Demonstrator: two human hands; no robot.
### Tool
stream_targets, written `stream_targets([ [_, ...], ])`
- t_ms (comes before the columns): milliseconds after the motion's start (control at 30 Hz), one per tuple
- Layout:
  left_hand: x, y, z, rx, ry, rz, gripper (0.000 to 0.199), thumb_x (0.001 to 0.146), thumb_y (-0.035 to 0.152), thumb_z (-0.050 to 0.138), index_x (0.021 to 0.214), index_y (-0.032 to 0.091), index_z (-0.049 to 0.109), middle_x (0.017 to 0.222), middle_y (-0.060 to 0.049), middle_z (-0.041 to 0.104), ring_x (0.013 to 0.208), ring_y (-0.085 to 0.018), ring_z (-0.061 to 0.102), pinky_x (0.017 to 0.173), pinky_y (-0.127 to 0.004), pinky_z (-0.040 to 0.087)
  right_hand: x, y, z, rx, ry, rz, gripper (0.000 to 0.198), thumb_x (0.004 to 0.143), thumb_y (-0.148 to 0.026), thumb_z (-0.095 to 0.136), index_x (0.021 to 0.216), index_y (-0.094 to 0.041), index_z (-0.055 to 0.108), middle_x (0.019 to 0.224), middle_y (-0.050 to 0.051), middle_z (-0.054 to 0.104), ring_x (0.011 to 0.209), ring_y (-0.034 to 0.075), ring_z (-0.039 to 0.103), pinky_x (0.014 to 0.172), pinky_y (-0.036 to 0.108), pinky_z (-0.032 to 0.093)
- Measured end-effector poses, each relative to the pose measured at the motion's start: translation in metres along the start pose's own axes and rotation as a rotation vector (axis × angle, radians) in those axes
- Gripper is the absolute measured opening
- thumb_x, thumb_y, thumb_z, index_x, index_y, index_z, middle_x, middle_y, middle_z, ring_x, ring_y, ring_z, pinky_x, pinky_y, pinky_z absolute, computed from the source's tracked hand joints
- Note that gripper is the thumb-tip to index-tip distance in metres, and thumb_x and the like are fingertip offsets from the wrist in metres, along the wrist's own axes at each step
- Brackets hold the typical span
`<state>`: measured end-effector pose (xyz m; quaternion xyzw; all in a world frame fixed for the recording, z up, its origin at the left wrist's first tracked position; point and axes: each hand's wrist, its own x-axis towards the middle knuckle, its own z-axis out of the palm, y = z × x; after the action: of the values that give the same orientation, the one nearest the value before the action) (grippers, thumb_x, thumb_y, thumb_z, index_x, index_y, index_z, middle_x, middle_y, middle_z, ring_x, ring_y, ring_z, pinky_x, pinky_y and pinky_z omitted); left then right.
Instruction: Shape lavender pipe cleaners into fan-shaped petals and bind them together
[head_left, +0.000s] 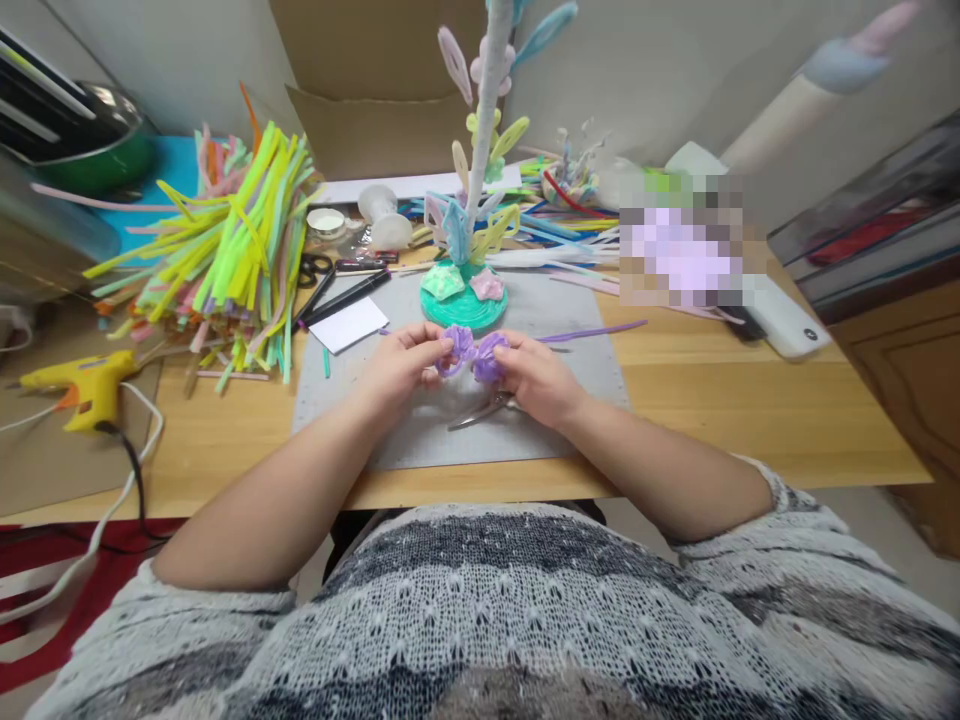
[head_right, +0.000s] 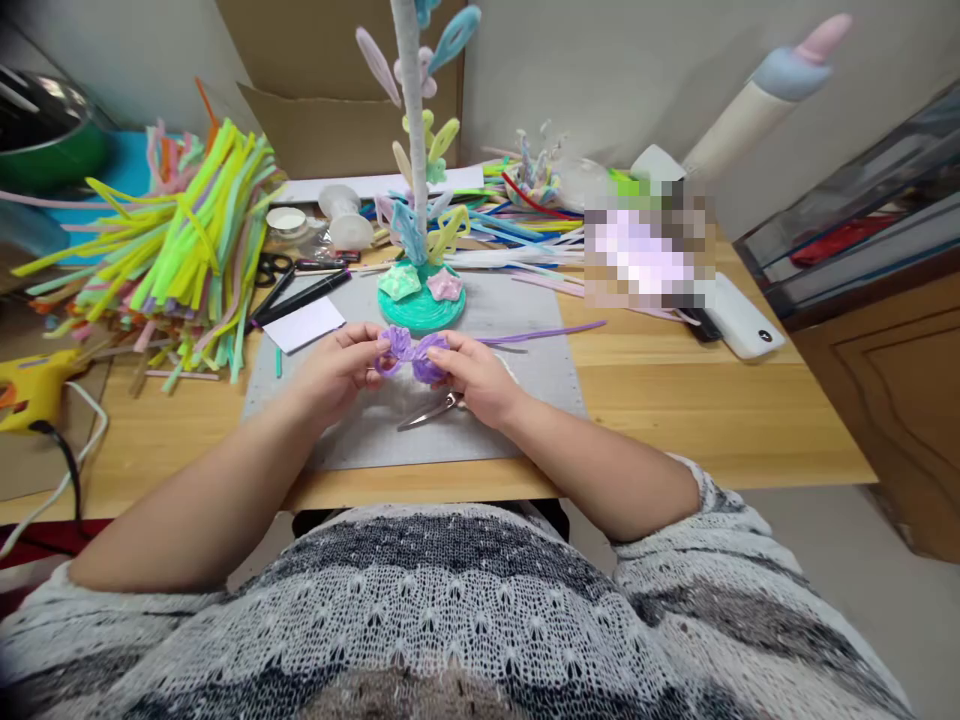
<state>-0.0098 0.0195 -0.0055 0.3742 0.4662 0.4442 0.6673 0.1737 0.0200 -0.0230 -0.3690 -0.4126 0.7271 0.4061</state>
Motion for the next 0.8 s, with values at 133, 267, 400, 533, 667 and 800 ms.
stream_targets([
  [133, 0.000, 0.002, -0.002, -0.104, -0.065, -0.067, 0.024, 0.062, 0.025, 0.073, 0.077, 0.014, 0.058, 0.062, -0.003, 0.065, 0.051, -0.010, 0.055, 0.040, -0.016, 0.036, 0.002, -0.001, -0.003, 0.018, -0.051, 0.008, 0.027, 0.070, -0.039, 0.074, 0.078, -0.016, 0.062, 0.068, 0.000, 0.063, 0.057, 0.010, 0.058, 0.052, 0.021, 0.043],
  [267, 0.000, 0.003, -0.002, -0.131, -0.043, -0.062, 0.021, 0.061, 0.022, 0.070, 0.075, 0.014, 0.056, 0.059, -0.002, 0.063, 0.047, -0.009, 0.053, 0.041, -0.017, 0.037, 0.004, -0.003, -0.005, 0.150, -0.072, 0.028, 0.023, 0.072, -0.034, 0.068, 0.083, -0.016, 0.062, 0.068, 0.000, 0.062, 0.057, 0.011, 0.059, 0.047, 0.020, 0.042],
  [400, 0.002, 0.002, -0.004, -0.129, 0.017, -0.010, 0.017, 0.061, 0.017, 0.069, 0.073, 0.014, 0.057, 0.056, 0.002, 0.058, 0.047, -0.007, 0.052, 0.044, -0.016, 0.038, 0.005, -0.004, -0.007, 0.193, -0.027, -0.011, 0.020, 0.068, -0.027, 0.070, 0.083, -0.016, 0.061, 0.067, -0.001, 0.062, 0.056, 0.010, 0.058, 0.048, 0.020, 0.042],
  [533, 0.001, 0.001, -0.004, -0.135, 0.037, 0.063, 0.019, 0.061, 0.016, 0.072, 0.075, 0.014, 0.060, 0.060, 0.004, 0.058, 0.048, -0.005, 0.050, 0.046, -0.015, 0.038, 0.005, -0.003, -0.006, 0.138, -0.004, -0.077, 0.023, 0.065, -0.028, 0.074, 0.083, -0.019, 0.062, 0.067, -0.003, 0.062, 0.056, 0.009, 0.057, 0.051, 0.021, 0.042],
  [667, -0.003, 0.002, 0.001, -0.102, 0.049, 0.161, 0.018, 0.063, 0.019, 0.075, 0.077, 0.015, 0.064, 0.068, 0.002, 0.063, 0.059, -0.008, 0.057, 0.057, -0.019, 0.047, 0.000, -0.001, -0.007, -0.135, -0.051, -0.383, 0.012, 0.075, -0.028, 0.070, 0.082, -0.021, 0.064, 0.084, 0.001, 0.063, 0.063, 0.011, 0.057, 0.055, 0.026, 0.047],
  [800, -0.005, 0.002, 0.005, -0.150, 0.090, 0.202, 0.021, 0.064, 0.019, 0.078, 0.082, 0.016, 0.067, 0.083, 0.001, 0.067, 0.078, -0.009, 0.064, 0.080, -0.022, 0.051, -0.008, 0.001, -0.011, -0.705, -0.041, -0.892, 0.014, 0.083, -0.017, 0.061, 0.093, -0.024, 0.067, 0.098, 0.006, 0.064, 0.089, 0.018, 0.063, 0.075, 0.035, 0.055],
])
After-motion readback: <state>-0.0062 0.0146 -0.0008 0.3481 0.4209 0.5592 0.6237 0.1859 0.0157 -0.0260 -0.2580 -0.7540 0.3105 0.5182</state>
